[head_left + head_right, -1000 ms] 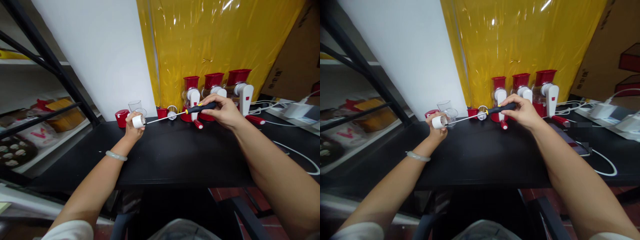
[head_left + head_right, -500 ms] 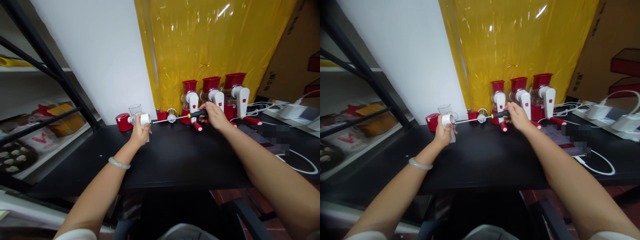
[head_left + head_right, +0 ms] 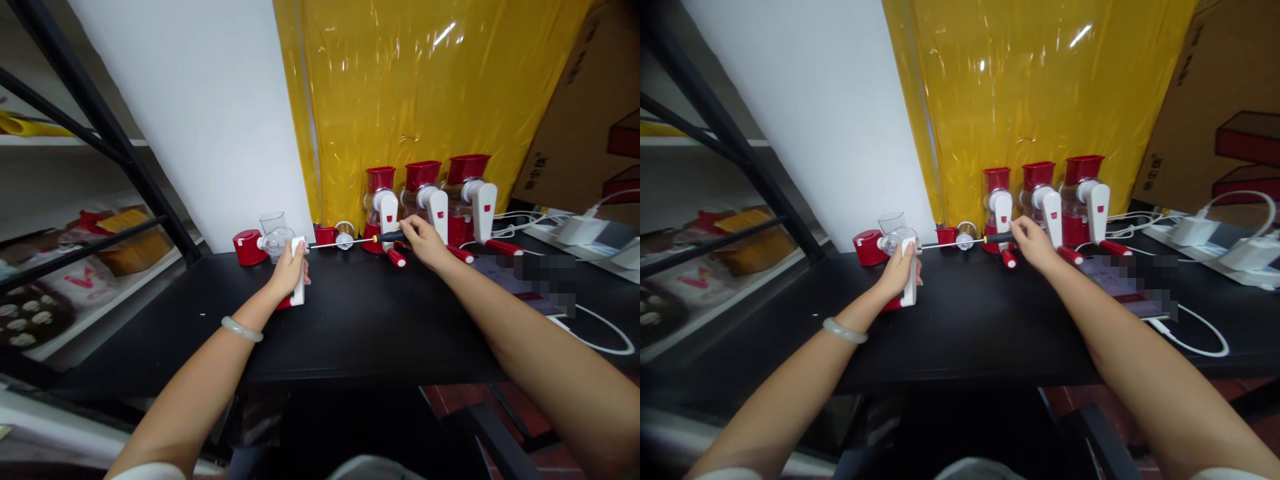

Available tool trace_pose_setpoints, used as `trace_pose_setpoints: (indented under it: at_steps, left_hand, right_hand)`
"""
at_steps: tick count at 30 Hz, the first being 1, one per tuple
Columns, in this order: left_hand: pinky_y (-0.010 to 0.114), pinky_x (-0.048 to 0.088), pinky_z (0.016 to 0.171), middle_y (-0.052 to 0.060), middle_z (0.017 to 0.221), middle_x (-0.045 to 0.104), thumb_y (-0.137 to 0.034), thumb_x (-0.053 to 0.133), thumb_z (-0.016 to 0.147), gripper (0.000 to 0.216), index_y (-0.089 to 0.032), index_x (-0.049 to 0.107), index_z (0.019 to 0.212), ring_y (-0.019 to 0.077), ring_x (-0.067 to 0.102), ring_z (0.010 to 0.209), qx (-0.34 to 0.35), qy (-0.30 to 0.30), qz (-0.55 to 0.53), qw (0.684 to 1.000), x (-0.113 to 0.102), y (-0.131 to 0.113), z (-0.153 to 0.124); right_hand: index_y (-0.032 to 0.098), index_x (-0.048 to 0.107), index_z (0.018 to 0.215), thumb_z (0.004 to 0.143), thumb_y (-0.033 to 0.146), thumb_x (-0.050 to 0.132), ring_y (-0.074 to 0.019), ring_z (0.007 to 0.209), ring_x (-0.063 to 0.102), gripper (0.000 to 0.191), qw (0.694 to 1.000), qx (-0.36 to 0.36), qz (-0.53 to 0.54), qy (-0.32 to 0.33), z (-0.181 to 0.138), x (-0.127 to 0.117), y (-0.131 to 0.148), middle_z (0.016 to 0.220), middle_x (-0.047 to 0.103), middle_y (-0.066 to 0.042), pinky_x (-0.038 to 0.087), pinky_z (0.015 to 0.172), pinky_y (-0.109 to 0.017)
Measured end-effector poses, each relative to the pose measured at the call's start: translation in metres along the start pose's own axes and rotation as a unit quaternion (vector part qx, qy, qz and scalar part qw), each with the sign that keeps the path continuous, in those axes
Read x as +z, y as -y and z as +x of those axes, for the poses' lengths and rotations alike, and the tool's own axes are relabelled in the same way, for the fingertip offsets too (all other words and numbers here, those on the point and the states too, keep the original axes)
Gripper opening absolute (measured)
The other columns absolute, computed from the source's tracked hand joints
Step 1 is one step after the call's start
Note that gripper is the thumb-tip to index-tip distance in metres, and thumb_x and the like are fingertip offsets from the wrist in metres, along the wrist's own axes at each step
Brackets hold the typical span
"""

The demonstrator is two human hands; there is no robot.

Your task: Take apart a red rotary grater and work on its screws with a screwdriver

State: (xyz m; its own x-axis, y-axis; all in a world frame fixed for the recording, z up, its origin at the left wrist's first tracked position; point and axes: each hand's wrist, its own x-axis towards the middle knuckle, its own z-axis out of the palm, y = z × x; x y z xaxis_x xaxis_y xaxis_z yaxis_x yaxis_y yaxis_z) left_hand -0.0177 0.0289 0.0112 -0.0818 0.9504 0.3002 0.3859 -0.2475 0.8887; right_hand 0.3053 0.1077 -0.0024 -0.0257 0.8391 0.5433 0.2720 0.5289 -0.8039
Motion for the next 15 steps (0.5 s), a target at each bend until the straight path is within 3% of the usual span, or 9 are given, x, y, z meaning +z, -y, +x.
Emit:
trace_pose_setpoints:
  at_steps: [5, 10, 15]
  left_hand:
    - [0.025, 0.05, 0.036, -0.008, 0.054, 0.053, -0.07, 0.045, 0.09, 0.047, -0.024, 0.039, 0.095, 0.0135, 0.055, 0.035, -0.073, 0.013, -0.034, 0.997, 0.001, 0.004, 0.004]
    - [0.026, 0.051, 0.037, -0.008, 0.053, 0.053, -0.072, 0.046, 0.089, 0.048, -0.025, 0.039, 0.096, 0.0136, 0.054, 0.035, -0.112, 0.025, -0.064, 0.991, 0.002, 0.009, 0.007]
    - [0.027, 0.052, 0.038, -0.007, 0.051, 0.053, -0.068, 0.04, 0.093, 0.044, -0.024, 0.04, 0.097, 0.0145, 0.054, 0.035, -0.151, 0.034, -0.084, 0.984, 0.002, 0.006, 0.007]
  right_hand:
    - [0.023, 0.058, 0.087, 0.075, 0.061, 0.068, -0.0105, 0.061, 0.055, 0.042, 0.994, 0.043, 0.102, -0.015, 0.0, 0.008, 0.0, 0.076, 0.06, 0.003, 0.047, 0.06, -0.027]
    - [0.022, 0.06, 0.085, 0.06, 0.06, 0.08, -0.0094, 0.062, 0.053, 0.049, 0.966, 0.085, 0.242, -0.032, -0.001, 0.015, 0.004, 0.076, 0.06, 0.003, 0.044, 0.055, -0.024]
    - [0.023, 0.064, 0.089, 0.049, 0.051, 0.089, -0.0099, 0.066, 0.056, 0.055, 0.945, 0.118, 0.304, 0.007, -0.005, 0.011, 0.015, 0.078, 0.062, 0.002, 0.047, 0.058, -0.025]
